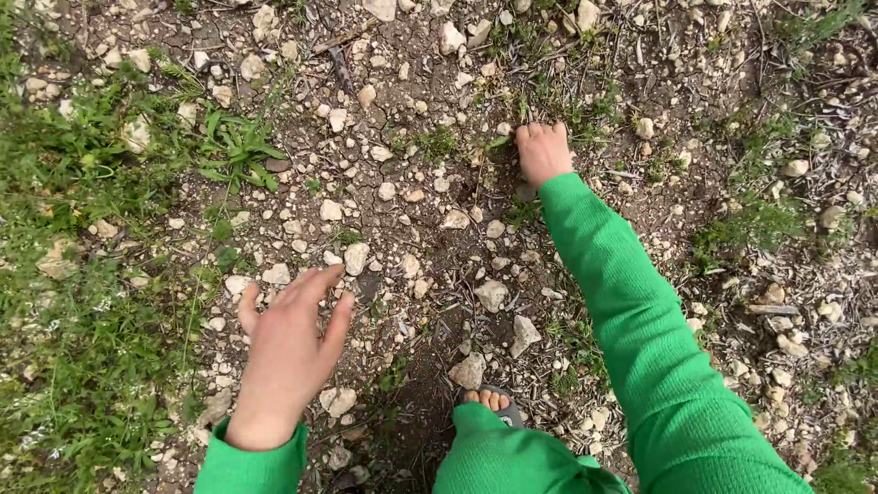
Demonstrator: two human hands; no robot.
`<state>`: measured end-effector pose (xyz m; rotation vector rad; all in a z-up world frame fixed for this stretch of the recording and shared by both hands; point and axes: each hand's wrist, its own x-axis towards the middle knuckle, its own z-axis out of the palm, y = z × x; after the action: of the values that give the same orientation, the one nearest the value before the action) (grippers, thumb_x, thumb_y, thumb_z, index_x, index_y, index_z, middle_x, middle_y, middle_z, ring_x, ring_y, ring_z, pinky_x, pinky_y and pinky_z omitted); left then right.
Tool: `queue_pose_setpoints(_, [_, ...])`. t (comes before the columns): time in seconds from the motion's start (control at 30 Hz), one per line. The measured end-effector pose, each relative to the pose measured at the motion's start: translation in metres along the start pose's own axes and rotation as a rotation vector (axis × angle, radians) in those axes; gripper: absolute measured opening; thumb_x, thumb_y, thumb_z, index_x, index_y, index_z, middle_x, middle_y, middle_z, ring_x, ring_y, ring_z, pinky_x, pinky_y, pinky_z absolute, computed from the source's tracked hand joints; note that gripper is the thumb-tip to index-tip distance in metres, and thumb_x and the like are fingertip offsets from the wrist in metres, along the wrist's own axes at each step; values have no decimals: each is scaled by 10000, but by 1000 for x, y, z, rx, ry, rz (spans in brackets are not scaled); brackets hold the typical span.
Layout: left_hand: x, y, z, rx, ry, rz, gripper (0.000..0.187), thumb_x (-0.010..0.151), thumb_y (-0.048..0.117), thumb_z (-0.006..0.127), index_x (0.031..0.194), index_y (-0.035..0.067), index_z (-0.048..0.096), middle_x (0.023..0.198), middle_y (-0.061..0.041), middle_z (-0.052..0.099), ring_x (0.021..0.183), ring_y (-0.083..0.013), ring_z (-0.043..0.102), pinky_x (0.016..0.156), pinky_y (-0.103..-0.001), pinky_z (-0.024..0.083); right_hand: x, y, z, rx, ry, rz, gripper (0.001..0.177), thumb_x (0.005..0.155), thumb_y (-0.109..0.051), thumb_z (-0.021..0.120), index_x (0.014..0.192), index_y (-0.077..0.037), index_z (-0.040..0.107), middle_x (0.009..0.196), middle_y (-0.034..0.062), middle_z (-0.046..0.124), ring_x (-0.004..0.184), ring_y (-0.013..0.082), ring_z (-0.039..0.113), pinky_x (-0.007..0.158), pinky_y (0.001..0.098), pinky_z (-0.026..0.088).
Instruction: Pulling small weeds and plants out of a rocky patch of ground by hand.
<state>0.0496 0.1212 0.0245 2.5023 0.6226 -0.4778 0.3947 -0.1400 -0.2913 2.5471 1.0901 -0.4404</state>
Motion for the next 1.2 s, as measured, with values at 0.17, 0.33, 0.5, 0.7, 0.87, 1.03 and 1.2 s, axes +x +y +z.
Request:
queue_pose_setpoints(0.17, [20, -2, -89, 211, 71, 7, 433, 969, 288, 603, 1353, 98, 662, 1291, -102, 718, 1149, -268, 675, 1202, -644, 142, -45, 25, -34, 230, 169, 102, 65, 1014, -148, 611, 1036, -107, 656, 881, 52, 666, 789, 192, 594, 916, 377, 402])
queue_pose_setpoints(0.33, [35, 20, -160, 376, 43, -19, 492, 962, 343, 602, 1415, 150, 618, 1300, -77, 720, 1141, -286, 694, 1193, -687, 154, -120, 105, -78, 330, 142, 79, 259, 1121, -311, 486, 1049, -131, 658, 937, 7, 576, 885, 186, 569, 1020, 489, 389])
queue_pose_setpoints(0.5, [24, 59, -244, 835, -165, -155, 651, 946, 588, 504, 1542, 331, 447, 1226, 82, 787, 1402, -164, 579, 1270, -661, 92, -132, 176, -161, 448, -118, 229, 556, 1168, -466, 255, 941, -106, 613, 697, 56, 611, 541, 208, 575, 582, 408, 601])
queue_pose_setpoints(0.7, [22, 10, -283, 322, 410, 428, 565, 983, -11, 741, 1464, -276, 612, 1256, -411, 689, 1113, -479, 685, 927, -511, 584, -103, 199, -170, 253, -310, 242, 377, 1062, -514, 473, 1243, -226, 637, 1092, 37, 741, 930, 244, 658, 910, 502, 477])
queue_pose_setpoints(0.87, [50, 44, -256, 757, 216, 233, 624, 1034, 430, 580, 1570, 111, 591, 1123, -131, 823, 1042, -293, 796, 1039, -549, 438, -137, 151, -171, 214, -295, 107, 677, 909, -508, 633, 1520, -267, 469, 1569, 116, 415, 1464, 415, 219, 1186, 631, 150])
queue_pose_setpoints(1.03, [93, 139, -231, 704, -37, 170, 670, 1013, 602, 495, 1602, 282, 495, 1018, -110, 855, 913, -353, 823, 1204, -649, 129, -139, 59, -105, 207, -115, -36, 233, 1049, -252, 506, 1203, -125, 625, 1022, 78, 651, 995, 255, 645, 1015, 438, 547])
queue_pose_setpoints(1.2, [153, 189, -142, 104, 42, 533, 559, 1000, 329, 621, 1489, 75, 525, 1237, -117, 721, 801, -246, 711, 1146, -642, 162, -129, -38, -6, 29, 250, -540, 522, 795, -215, 695, 1307, -177, 608, 1434, 98, 549, 1335, 322, 491, 1180, 592, 333])
